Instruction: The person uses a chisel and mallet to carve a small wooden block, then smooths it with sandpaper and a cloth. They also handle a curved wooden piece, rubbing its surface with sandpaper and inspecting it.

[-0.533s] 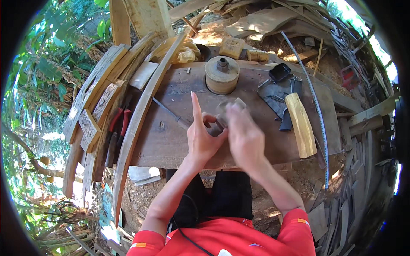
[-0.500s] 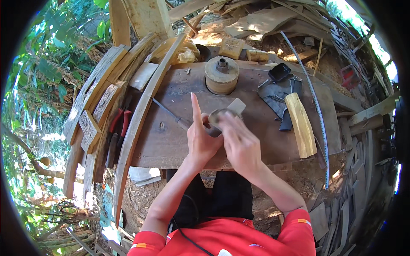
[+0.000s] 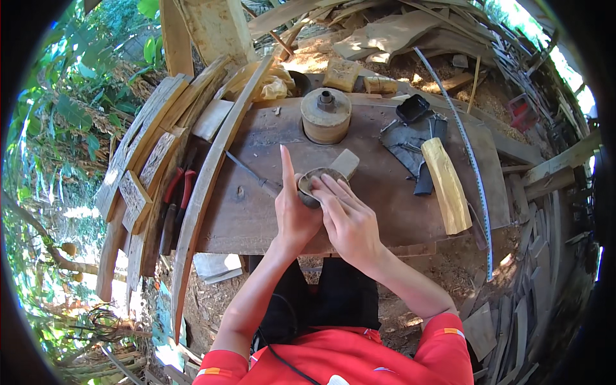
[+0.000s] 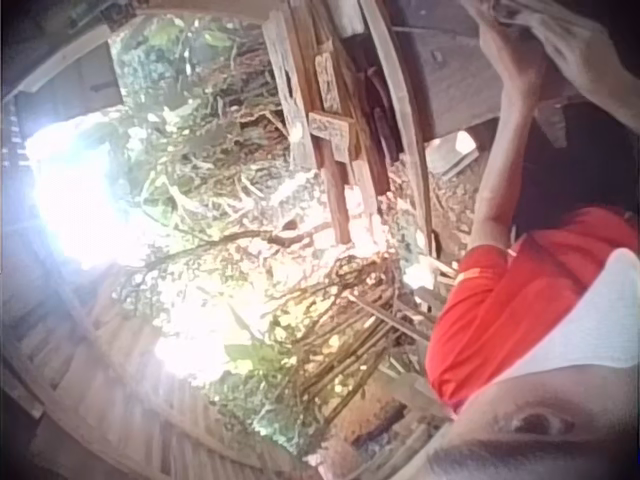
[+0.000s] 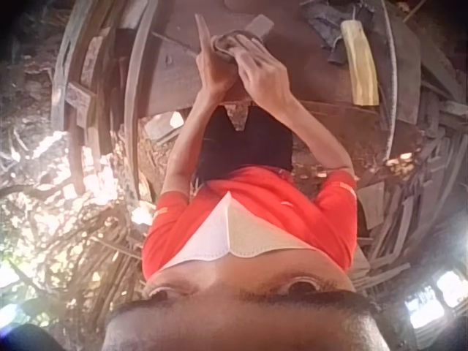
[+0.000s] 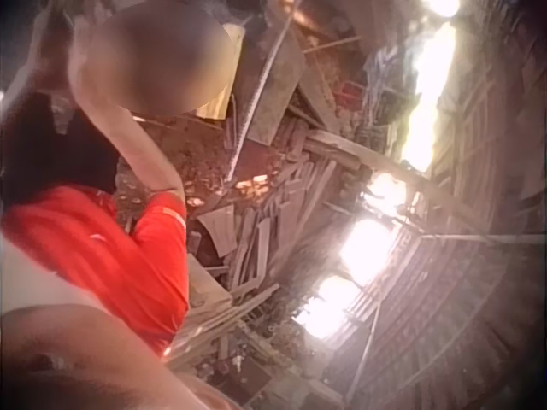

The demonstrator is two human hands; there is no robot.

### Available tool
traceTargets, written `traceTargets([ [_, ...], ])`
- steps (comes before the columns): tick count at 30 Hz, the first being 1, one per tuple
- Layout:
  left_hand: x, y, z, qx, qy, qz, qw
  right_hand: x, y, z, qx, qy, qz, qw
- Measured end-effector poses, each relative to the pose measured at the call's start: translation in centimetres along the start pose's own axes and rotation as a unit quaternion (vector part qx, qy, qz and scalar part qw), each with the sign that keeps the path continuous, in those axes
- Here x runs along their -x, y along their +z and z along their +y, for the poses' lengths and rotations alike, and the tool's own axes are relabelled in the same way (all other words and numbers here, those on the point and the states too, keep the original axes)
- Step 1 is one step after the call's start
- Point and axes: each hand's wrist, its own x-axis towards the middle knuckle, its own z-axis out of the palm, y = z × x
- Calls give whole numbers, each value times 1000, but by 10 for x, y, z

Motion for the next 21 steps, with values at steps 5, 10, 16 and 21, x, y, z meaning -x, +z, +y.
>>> traceTargets([
  [5,-8,-3,-9,-51,218,47,973,-26,-39,35,-48,332,-18,942],
  [10,-7,-6,-1,-41,249,-68,965,6,-41,30,-35,116,56,991],
  [16,-5,-7,7,-72,197,-9,978,25,-28,24,-19,122,-21,992],
  [21,-1,-3,3,-70,98,-68,990,18,-27,29,-4,50,-54,997],
])
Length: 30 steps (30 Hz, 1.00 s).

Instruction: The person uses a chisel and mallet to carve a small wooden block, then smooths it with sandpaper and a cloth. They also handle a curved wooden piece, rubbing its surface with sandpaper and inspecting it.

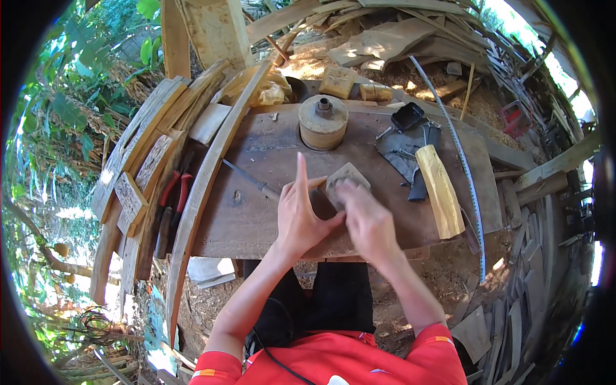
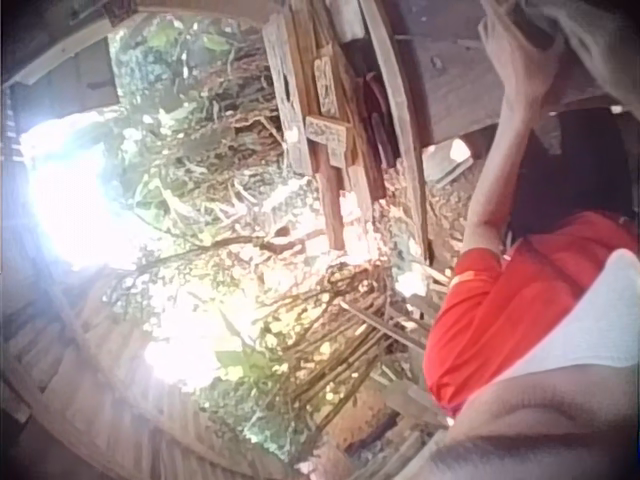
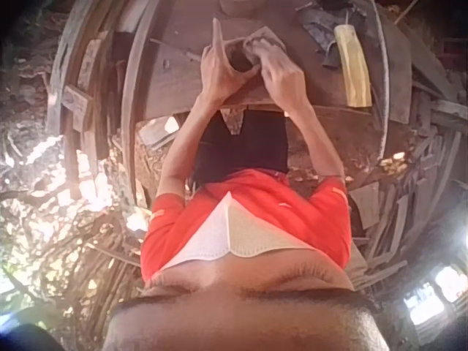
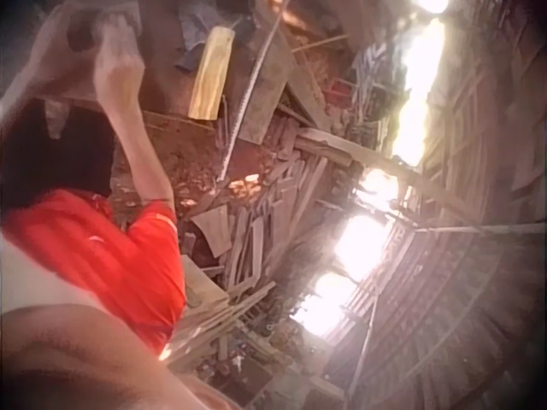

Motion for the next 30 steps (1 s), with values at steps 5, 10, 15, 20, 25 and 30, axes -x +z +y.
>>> traceTargets([
  [5,-3,-2,0,-4,6,18,1000,-3,14,-6,22,-43,5,999],
  [10,-3,-3,5,-13,13,16,1000,-17,6,10,13,40,12,999],
  [15,-6,-7,6,-21,15,18,1000,-21,7,15,9,43,7,999],
  [20,-4,-5,4,-17,-4,14,1000,-9,13,-5,-13,-14,-10,1000],
  [25,-6,-3,4,-16,4,27,1000,-11,18,-6,12,16,-1,1000],
  [30,-9,1,4,-6,-22,1,1000,-21,14,18,91,74,19,993],
])
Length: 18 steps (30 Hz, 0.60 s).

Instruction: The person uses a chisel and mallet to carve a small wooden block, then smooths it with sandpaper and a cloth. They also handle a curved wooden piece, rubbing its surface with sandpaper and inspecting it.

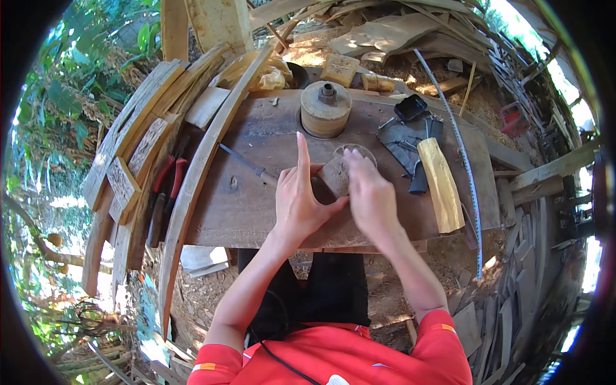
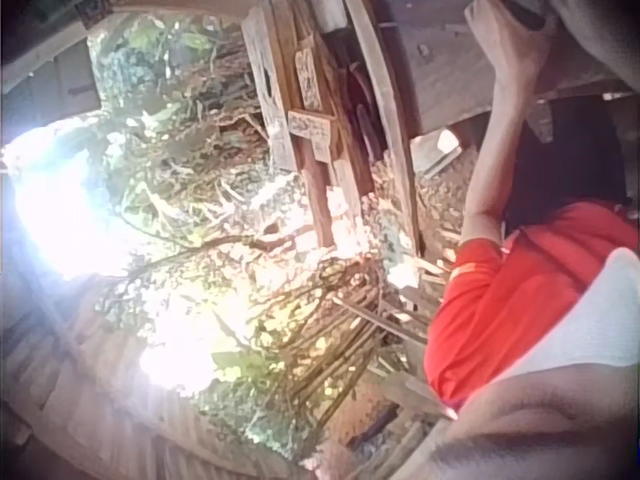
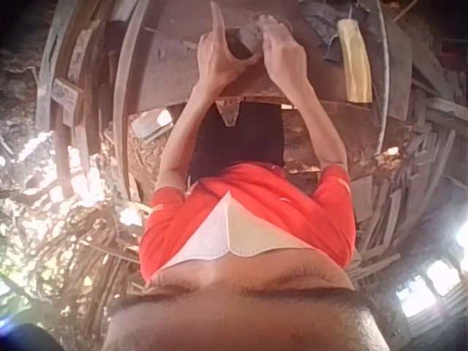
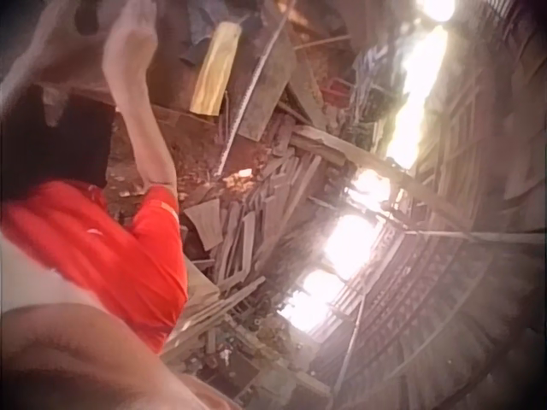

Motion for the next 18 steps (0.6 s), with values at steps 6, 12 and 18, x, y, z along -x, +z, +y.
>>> traceTargets([
  [6,5,-3,-1,9,-5,1,1000,-10,-10,1,-98,69,-50,992],
  [12,6,-1,-5,-3,-4,0,1000,-7,-8,-2,-102,49,-6,994],
  [18,5,-3,-6,9,-9,-2,1000,-2,-11,-14,-145,60,-50,986],
])
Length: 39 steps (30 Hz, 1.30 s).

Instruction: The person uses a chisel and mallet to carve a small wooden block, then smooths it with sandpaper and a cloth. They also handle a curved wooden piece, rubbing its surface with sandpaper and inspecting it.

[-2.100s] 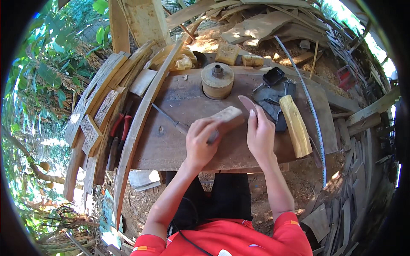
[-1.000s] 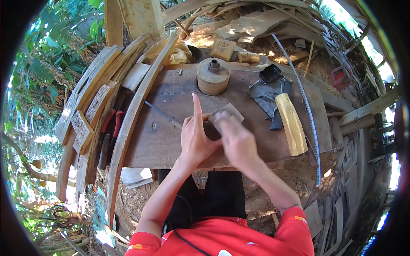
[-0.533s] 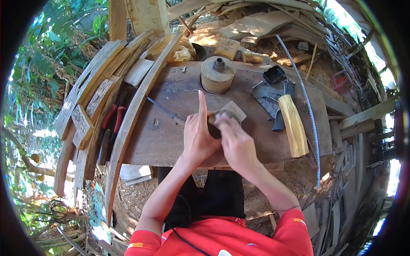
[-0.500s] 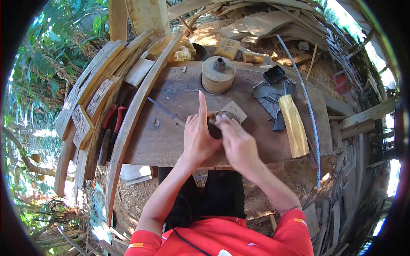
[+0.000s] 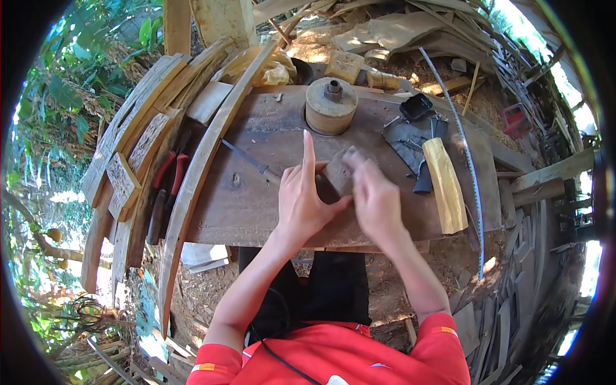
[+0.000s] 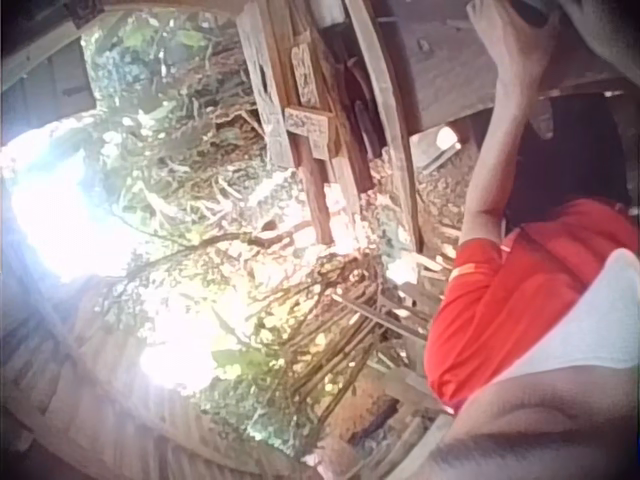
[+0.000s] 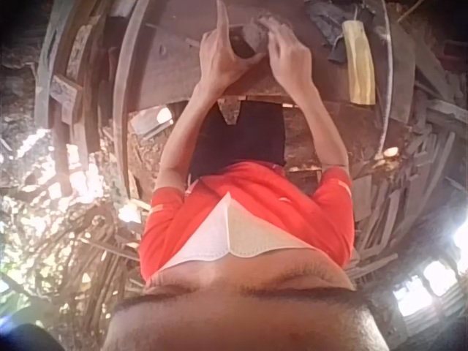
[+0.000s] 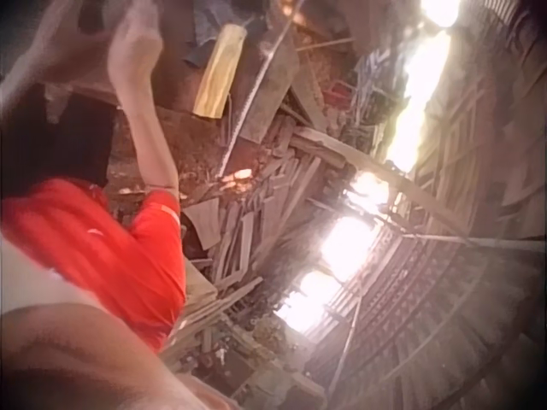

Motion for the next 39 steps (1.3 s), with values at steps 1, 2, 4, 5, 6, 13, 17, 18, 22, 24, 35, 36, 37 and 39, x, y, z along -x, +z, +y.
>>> traceTargets([
  [1,-4,-1,3,-2,1,1,1000,-4,3,6,32,-9,30,999],
  [2,-6,-1,5,-5,2,2,1000,-6,6,9,64,-19,59,996],
  [4,-2,2,2,-7,34,26,999,22,18,-9,75,-145,30,986],
  [5,0,2,-1,-11,50,39,998,20,15,-9,55,-144,18,988],
  [6,0,2,-4,-14,32,32,999,8,3,-3,12,-54,-20,998],
  [13,1,2,0,-2,12,16,1000,10,4,-3,39,-51,30,997],
  [17,0,3,0,-9,25,33,999,16,16,-6,61,-92,37,993],
  [18,0,4,-3,-11,36,45,998,21,20,-12,62,-132,23,989],
  [22,2,4,6,-19,25,23,999,0,14,10,114,-70,78,988],
  [24,0,6,-6,-16,26,30,999,19,21,-13,56,-124,11,991],
  [35,-7,1,4,-2,11,23,1000,-10,7,9,112,-71,99,986],
  [36,-2,1,2,-2,15,20,1000,10,12,-4,109,-42,58,991],
  [37,1,-1,1,-4,24,20,1000,20,14,-8,72,-83,51,993],
  [39,0,-1,-2,-11,24,20,999,16,7,0,-13,-80,53,995],
])
